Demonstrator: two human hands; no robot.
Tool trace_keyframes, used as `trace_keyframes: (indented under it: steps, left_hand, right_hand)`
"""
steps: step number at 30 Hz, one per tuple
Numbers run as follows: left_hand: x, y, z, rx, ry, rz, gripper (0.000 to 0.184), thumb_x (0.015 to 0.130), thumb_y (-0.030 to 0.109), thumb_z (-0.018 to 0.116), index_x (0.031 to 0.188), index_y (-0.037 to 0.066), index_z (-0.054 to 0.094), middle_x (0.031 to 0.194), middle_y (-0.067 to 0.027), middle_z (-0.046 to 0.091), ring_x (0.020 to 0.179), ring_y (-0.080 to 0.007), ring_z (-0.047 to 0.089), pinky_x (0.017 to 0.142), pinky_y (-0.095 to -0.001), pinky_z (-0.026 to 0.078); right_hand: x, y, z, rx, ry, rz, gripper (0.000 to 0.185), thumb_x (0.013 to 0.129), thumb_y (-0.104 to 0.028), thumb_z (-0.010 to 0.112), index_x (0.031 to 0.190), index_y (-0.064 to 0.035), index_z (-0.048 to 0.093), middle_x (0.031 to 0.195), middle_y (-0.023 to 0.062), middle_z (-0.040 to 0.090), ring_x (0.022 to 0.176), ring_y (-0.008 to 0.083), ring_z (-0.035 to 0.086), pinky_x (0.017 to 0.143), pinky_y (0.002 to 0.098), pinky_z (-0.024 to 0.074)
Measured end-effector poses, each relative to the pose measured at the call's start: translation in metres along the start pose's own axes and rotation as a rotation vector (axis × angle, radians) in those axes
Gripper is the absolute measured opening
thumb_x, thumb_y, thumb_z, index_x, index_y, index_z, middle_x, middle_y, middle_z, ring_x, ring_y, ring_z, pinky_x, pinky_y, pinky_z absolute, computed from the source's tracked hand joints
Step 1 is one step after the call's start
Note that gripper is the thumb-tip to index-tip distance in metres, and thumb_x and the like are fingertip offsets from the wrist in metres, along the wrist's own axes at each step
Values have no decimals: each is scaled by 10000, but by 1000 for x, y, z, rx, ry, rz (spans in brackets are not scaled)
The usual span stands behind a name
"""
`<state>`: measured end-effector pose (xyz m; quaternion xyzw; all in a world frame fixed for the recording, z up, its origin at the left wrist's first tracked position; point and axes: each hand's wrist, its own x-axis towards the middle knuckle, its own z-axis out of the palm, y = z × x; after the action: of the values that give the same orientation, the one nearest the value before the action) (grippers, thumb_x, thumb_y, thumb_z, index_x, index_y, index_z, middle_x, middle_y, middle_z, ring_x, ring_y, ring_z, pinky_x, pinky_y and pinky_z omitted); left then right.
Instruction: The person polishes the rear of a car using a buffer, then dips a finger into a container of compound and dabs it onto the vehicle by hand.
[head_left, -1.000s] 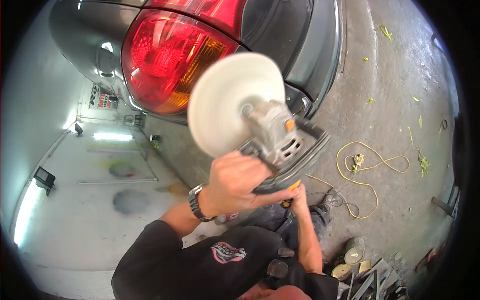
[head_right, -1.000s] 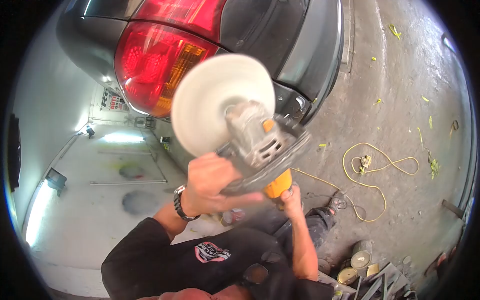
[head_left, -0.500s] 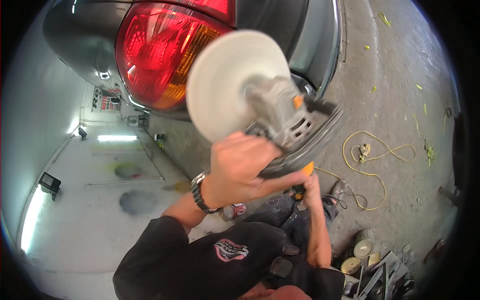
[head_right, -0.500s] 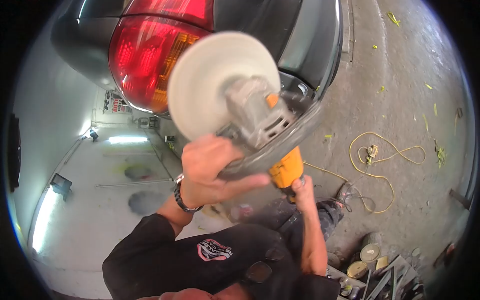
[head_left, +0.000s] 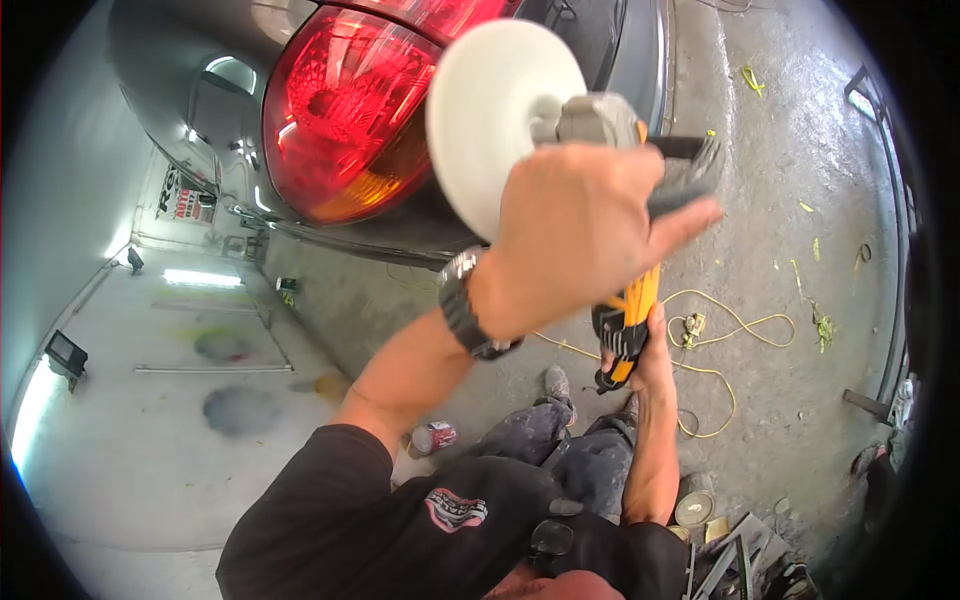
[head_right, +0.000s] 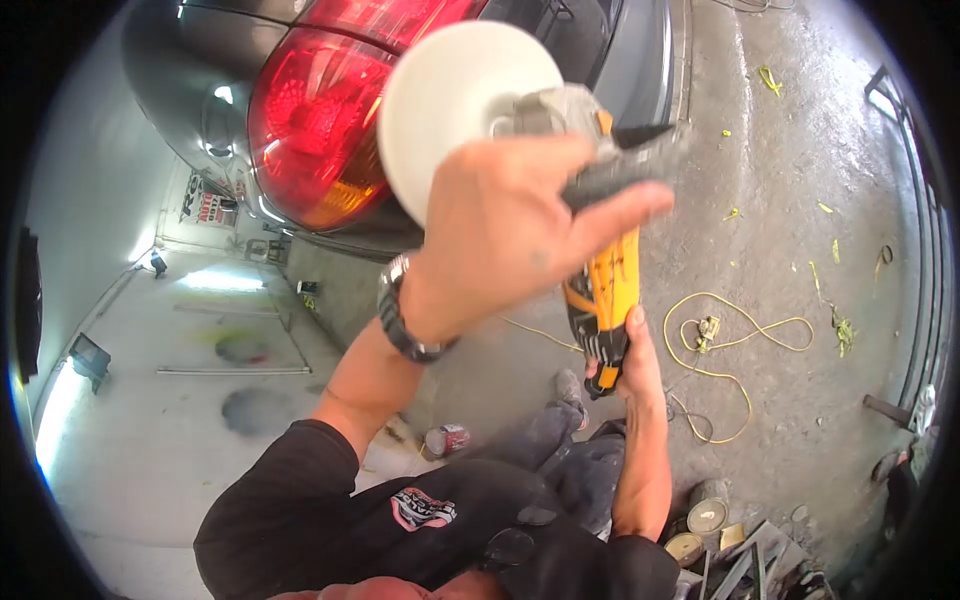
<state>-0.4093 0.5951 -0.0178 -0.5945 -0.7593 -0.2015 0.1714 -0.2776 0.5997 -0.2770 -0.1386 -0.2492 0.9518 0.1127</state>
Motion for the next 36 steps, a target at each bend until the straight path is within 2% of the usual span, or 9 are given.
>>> trace_keyframes:
  steps: [3, 7, 14, 22, 27, 28, 30, 33, 36]
  left_hand:
    - [32, -12, 0, -57, 22, -25, 454, 781, 435, 820, 640, 45, 636, 518, -115, 544, 450, -279, 551, 440, -363, 396]
    - [27, -14, 2, -136, 26, -70, 434, 797, 446, 811, 695, 44, 682, 522, -110, 557, 413, -229, 518, 434, -342, 383]
    - [-19, -2, 6, -86, 9, -28, 421, 768, 410, 844, 660, 53, 648, 520, -117, 539, 435, -273, 537, 430, -354, 392]
    - [42, -24, 8, -116, 90, -26, 470, 789, 460, 810, 647, 37, 660, 515, -127, 539, 425, -264, 507, 433, -351, 385]
    - [-13, -13, -15, -126, 8, -11, 377, 780, 359, 848, 722, 32, 672, 568, -113, 571, 435, -240, 509, 439, -343, 381]
    - [-32, -8, -17, -100, -12, -8, 353, 772, 343, 854, 723, 47, 667, 593, -109, 572, 461, -247, 522, 456, -352, 397]
    - [-63, 1, -29, -89, -118, -30, 339, 757, 318, 860, 703, 72, 633, 589, -81, 548, 489, -259, 538, 489, -353, 415]
    - [-104, -1, -34, -42, -246, -33, 343, 746, 323, 863, 695, 81, 626, 578, -67, 544, 488, -251, 540, 487, -348, 408]
    - [-120, 1, -27, -76, -304, -53, 355, 732, 338, 868, 688, 86, 621, 568, -60, 536, 487, -250, 531, 480, -345, 398]
  right_hand:
    - [18, -27, 5, -22, 17, -6, 713, 953, -703, 425, 1002, -16, 609, 650, 97, 605, 449, 185, 564, 410, 303, 472]
    - [10, -42, 4, -95, 75, -8, 713, 942, -699, 459, 1023, -8, 615, 648, 93, 606, 449, 179, 564, 416, 293, 478]
    - [-15, 9, -16, -57, 91, 75, 696, 928, -695, 487, 1091, -29, 601, 711, 99, 637, 449, 183, 576, 416, 299, 496]
    - [26, -59, 6, -128, 90, -43, 724, 931, -716, 462, 1007, -13, 620, 696, 98, 632, 443, 171, 563, 403, 297, 477]
    - [-6, -10, 5, -137, 141, 4, 810, 844, -755, 564, 1121, 5, 616, 783, 88, 662, 485, 164, 601, 410, 284, 501]
    - [-14, 17, -9, -132, 65, -2, 781, 881, -754, 505, 1163, -29, 574, 753, 109, 657, 496, 201, 620, 442, 306, 511]
    - [-31, 51, 2, -125, 60, 27, 849, 808, -794, 568, 1062, 11, 651, 835, 101, 682, 516, 161, 616, 466, 282, 515]
    - [-49, 116, -7, -173, 23, 112, 932, 771, -840, 557, 1103, 25, 656, 882, 84, 687, 596, 148, 627, 476, 274, 492]
    - [-62, 142, 15, -18, 0, 102, 903, 752, -862, 558, 1058, -15, 622, 780, 83, 645, 553, 178, 623, 481, 287, 507]
